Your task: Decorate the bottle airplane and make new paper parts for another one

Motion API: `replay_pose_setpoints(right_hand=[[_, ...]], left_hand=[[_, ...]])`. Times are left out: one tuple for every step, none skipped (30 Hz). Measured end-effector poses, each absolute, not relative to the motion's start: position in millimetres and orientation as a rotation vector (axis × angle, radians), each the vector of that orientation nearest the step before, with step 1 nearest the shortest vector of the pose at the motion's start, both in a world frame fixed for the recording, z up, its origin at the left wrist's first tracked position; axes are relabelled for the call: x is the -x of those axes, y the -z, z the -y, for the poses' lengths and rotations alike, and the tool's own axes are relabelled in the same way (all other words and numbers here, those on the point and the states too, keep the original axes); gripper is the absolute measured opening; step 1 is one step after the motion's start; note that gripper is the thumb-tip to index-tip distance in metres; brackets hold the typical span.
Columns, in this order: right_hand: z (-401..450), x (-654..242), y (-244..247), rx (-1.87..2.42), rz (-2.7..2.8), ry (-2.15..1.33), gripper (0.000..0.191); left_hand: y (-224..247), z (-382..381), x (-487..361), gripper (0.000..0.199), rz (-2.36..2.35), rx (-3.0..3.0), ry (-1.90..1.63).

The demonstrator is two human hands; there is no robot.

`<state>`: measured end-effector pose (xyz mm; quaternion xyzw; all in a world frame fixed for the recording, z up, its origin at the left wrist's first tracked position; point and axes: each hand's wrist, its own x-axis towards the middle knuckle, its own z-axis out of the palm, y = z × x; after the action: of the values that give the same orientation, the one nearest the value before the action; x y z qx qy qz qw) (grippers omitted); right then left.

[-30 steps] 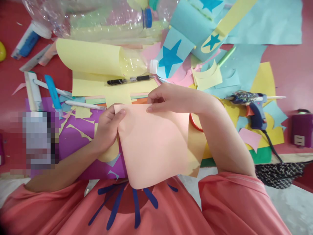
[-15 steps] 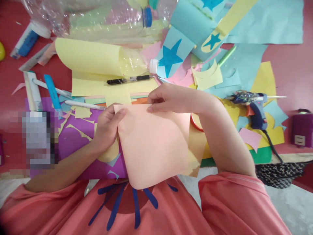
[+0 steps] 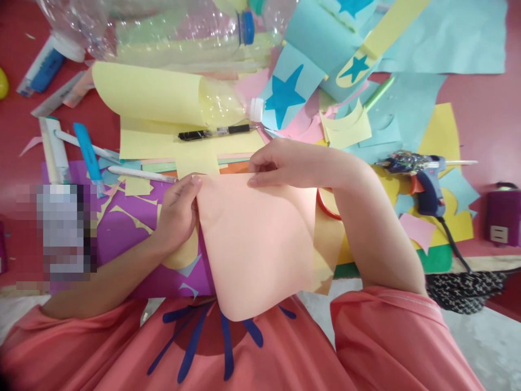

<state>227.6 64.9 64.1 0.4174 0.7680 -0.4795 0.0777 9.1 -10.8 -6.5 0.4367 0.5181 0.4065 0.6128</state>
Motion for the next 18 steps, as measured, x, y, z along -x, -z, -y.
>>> replay_pose_setpoints(right_hand=[[-65.2, -228.1, -63.9, -1.240, -2.303, 1.439, 0.026], [-65.4, -228.7, -63.8, -1.232, -2.306, 1.441, 0.026], [-65.6, -229.2, -63.7, -1.225, -2.308, 1.440, 0.026], [-65.7, -229.6, -63.6, -1.220, -2.311, 1.438, 0.026], [-65.7, -229.9, -63.5, -1.218, -2.314, 1.434, 0.026], [-65.7, -230.1, -63.5, -1.217, -2.318, 1.431, 0.027], [-65.6, -230.2, -63.4, -1.217, -2.321, 1.428, 0.027], [-65.6, -230.2, -63.3, -1.217, -2.322, 1.425, 0.026], [-65.5, -230.1, -63.3, -1.218, -2.322, 1.422, 0.026], [-65.5, -229.9, -63.3, -1.222, -2.323, 1.417, 0.026], [-65.4, -229.6, -63.5, -1.228, -2.324, 1.411, 0.025], [-65.3, -229.2, -63.8, -1.237, -2.324, 1.404, 0.025], [-65.2, -228.7, -64.4, -1.247, -2.323, 1.397, 0.025], [-65.1, -228.2, -65.0, -1.257, -2.320, 1.392, 0.025], [-64.9, -227.7, -65.7, -1.268, -2.317, 1.386, 0.025], [-64.6, -227.1, -66.4, -1.276, -2.313, 1.382, 0.025], [-64.3, -226.5, -67.0, -1.282, -2.310, 1.379, 0.025], [-64.1, -226.0, -67.5, -1.288, -2.307, 1.378, 0.025]], left_hand=[[6.9, 10.9, -8.9, 0.038, -1.194, -1.007, -0.937], [6.9, 11.0, -8.9, 0.039, -1.194, -1.009, -0.935], [6.6, 11.0, -8.9, 0.039, -1.197, -1.013, -0.933], [6.1, 11.1, -9.0, 0.039, -1.201, -1.017, -0.931], [5.4, 11.2, -9.2, 0.040, -1.206, -1.020, -0.926], [4.7, 11.4, -9.3, 0.039, -1.211, -1.020, -0.918], [4.1, 11.6, -9.4, 0.039, -1.218, -1.020, -0.911], [3.6, 11.8, -9.5, 0.039, -1.224, -1.021, -0.907], [3.4, 12.1, -9.4, 0.039, -1.228, -1.025, -0.905], [3.3, 12.5, -9.3, 0.039, -1.234, -1.029, -0.907], [3.4, 12.8, -9.2, 0.039, -1.238, -1.033, -0.908], [3.5, 13.0, -9.0, 0.038, -1.239, -1.035, -0.907], [3.7, 13.1, -8.9, 0.038, -1.237, -1.036, -0.905], [3.7, 13.1, -9.0, 0.037, -1.231, -1.036, -0.905], [3.5, 13.0, -9.2, 0.036, -1.221, -1.038, -0.907], [3.1, 12.6, -9.5, 0.035, -1.209, -1.046, -0.913], [2.4, 12.2, -9.9, 0.034, -1.200, -1.060, -0.920], [1.4, 11.8, -10.3, 0.033, -1.198, -1.078, -0.925]])
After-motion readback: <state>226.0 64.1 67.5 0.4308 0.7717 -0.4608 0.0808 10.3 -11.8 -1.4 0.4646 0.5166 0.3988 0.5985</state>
